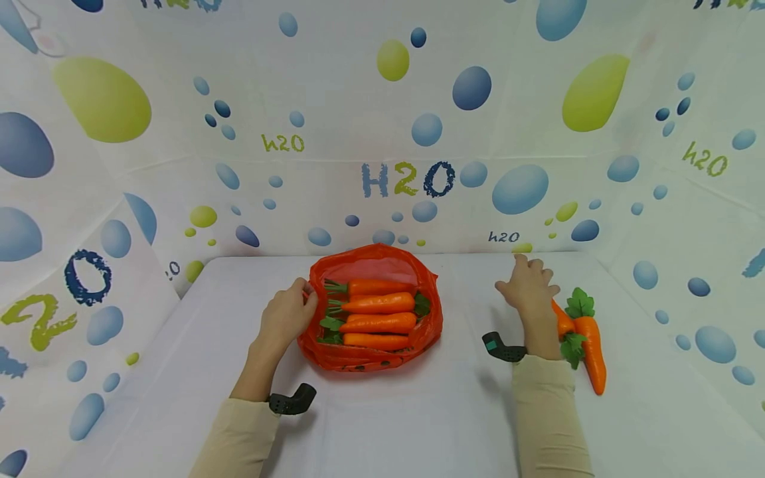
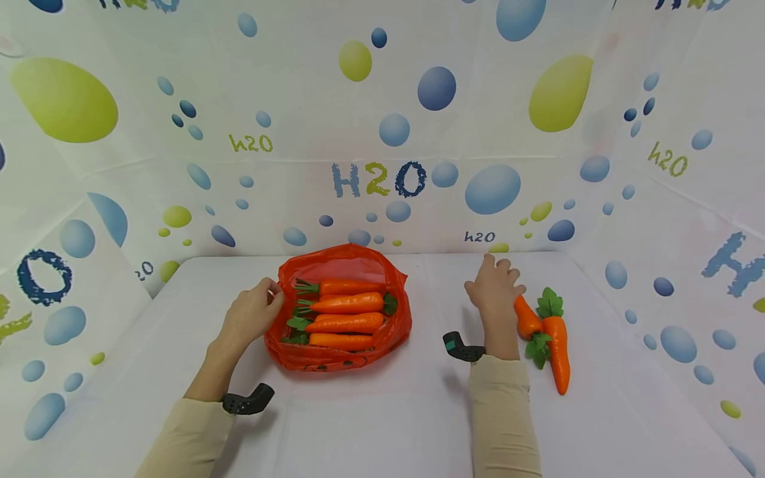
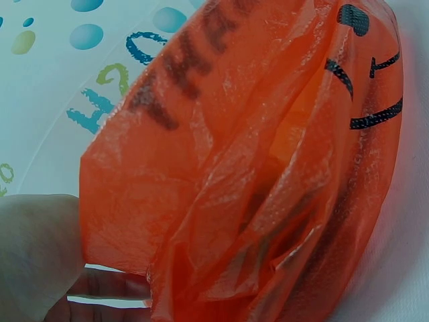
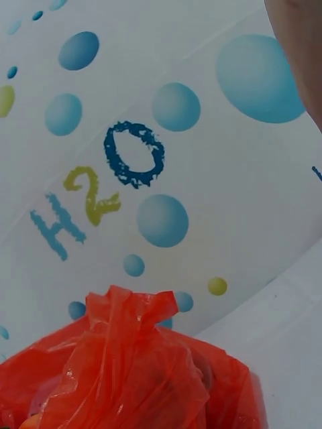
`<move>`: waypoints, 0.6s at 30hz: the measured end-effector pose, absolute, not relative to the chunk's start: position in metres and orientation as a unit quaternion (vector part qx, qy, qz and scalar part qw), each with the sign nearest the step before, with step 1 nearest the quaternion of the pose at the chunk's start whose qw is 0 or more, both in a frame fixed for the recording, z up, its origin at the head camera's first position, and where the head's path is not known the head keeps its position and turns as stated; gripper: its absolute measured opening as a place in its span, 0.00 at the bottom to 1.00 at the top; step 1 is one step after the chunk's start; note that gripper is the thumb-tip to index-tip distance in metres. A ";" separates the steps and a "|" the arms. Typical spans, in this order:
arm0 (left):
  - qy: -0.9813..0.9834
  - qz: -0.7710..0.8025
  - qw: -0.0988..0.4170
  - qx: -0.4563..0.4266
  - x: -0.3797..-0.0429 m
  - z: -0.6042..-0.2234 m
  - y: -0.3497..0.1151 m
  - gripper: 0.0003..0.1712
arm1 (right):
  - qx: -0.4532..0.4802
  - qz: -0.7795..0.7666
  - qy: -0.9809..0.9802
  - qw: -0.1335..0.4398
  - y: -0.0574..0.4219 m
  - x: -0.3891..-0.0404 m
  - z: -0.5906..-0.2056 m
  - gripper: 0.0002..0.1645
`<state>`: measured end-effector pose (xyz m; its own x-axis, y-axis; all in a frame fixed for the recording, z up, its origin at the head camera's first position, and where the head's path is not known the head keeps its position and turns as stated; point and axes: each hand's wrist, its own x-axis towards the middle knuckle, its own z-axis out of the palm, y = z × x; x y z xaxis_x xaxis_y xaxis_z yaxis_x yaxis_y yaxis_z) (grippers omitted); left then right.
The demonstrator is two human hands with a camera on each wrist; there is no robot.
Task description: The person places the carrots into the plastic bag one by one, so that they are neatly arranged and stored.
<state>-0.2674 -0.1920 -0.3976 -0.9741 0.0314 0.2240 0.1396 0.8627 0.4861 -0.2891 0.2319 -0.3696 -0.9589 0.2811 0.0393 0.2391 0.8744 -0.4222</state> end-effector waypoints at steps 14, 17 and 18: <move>-0.960 -0.256 0.103 -0.045 -0.268 -0.398 -0.192 0.14 | -0.183 0.222 -0.958 0.009 0.247 -0.287 -0.376 0.47; -0.960 -0.256 0.101 -0.043 -0.268 -0.398 -0.192 0.15 | -0.192 0.232 -0.953 -0.007 0.250 -0.287 -0.378 0.48; -0.960 -0.256 0.101 -0.043 -0.267 -0.398 -0.192 0.15 | -0.194 0.235 -0.952 -0.013 0.251 -0.287 -0.378 0.48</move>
